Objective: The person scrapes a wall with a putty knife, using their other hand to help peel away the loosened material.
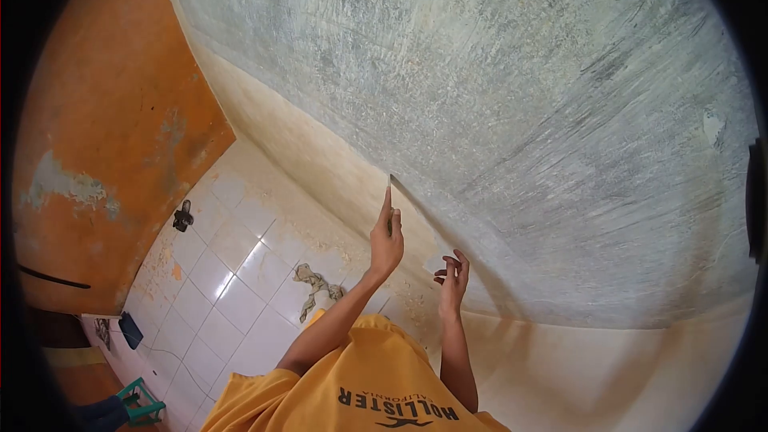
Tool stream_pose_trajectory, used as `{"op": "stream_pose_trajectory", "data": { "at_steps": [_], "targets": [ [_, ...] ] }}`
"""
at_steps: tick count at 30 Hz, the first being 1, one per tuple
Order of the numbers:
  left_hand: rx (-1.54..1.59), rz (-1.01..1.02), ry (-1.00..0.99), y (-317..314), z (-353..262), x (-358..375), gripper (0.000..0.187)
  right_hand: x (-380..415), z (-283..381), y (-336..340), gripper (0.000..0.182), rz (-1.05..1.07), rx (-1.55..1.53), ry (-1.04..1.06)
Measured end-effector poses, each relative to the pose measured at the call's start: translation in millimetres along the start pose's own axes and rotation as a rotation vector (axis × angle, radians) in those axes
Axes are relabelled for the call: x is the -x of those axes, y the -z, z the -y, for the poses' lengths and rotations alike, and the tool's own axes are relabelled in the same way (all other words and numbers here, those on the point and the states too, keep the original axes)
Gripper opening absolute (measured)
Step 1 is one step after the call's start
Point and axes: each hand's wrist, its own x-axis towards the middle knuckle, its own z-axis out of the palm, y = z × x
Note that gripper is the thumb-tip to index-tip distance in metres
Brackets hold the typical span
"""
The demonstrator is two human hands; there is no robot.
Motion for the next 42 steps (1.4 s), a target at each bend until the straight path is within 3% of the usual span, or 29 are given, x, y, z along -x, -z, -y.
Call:
{"op": "stream_pose_trajectory", "data": {
  "at_steps": [5, 8, 11, 14, 17, 24, 27, 30, 31, 37, 40, 42],
  "targets": [
    [-0.053, 0.1, 0.025, -10.6, -15.0, 21.5, 0.056, -5.6, -17.1, 3.0, 0.038, 0.028, 0.024, -0.025],
    [0.003, -0.102, 0.028, -1.5, 40.5, -20.6, 0.055, -6.1, -13.5, -1.7, 0.037, 0.039, 0.02, -0.027],
    [0.121, -0.119, 0.095, 26.0, 47.2, -67.1, 0.055, -0.8, -12.5, -4.1, 0.037, 0.035, 0.036, -0.05],
    [0.075, -0.13, 0.044, 6.6, 16.3, -32.8, 0.054, -9.1, -16.4, -5.9, 0.037, 0.05, 0.031, -0.036],
    [0.054, 0.0, 0.056, -15.7, 0.2, 12.0, 0.055, -13.6, -19.0, -8.1, 0.036, 0.068, 0.021, -0.023],
    [0.128, -0.014, 0.079, -10.3, 1.7, 2.7, 0.054, -24.0, -5.0, -14.8, 0.038, 0.064, 0.001, 0.011],
    [0.025, 0.093, 0.08, -11.7, -13.8, 21.1, 0.055, -24.6, -10.4, -10.5, 0.041, 0.067, 0.01, 0.018],
    [0.116, -0.033, 0.026, -6.2, 13.1, -0.3, 0.054, -23.3, -10.3, -9.1, 0.039, 0.045, 0.037, -0.012],
    [0.158, 0.034, 0.109, 5.6, 5.5, -5.3, 0.055, -20.8, -9.9, -8.2, 0.039, 0.037, 0.047, 0.0],
    [-0.031, 0.055, 0.017, -8.0, -9.2, 16.5, 0.053, -7.5, -16.9, 1.8, 0.037, 0.051, 0.06, -0.03],
    [0.004, -0.055, -0.039, -4.2, 9.9, 0.0, 0.053, -10.0, -13.5, 1.5, 0.038, 0.048, 0.091, -0.031],
    [0.112, -0.147, 0.082, 18.1, 15.7, -42.1, 0.052, -7.4, -12.9, 0.9, 0.04, 0.045, 0.084, -0.031]
  ]
}}
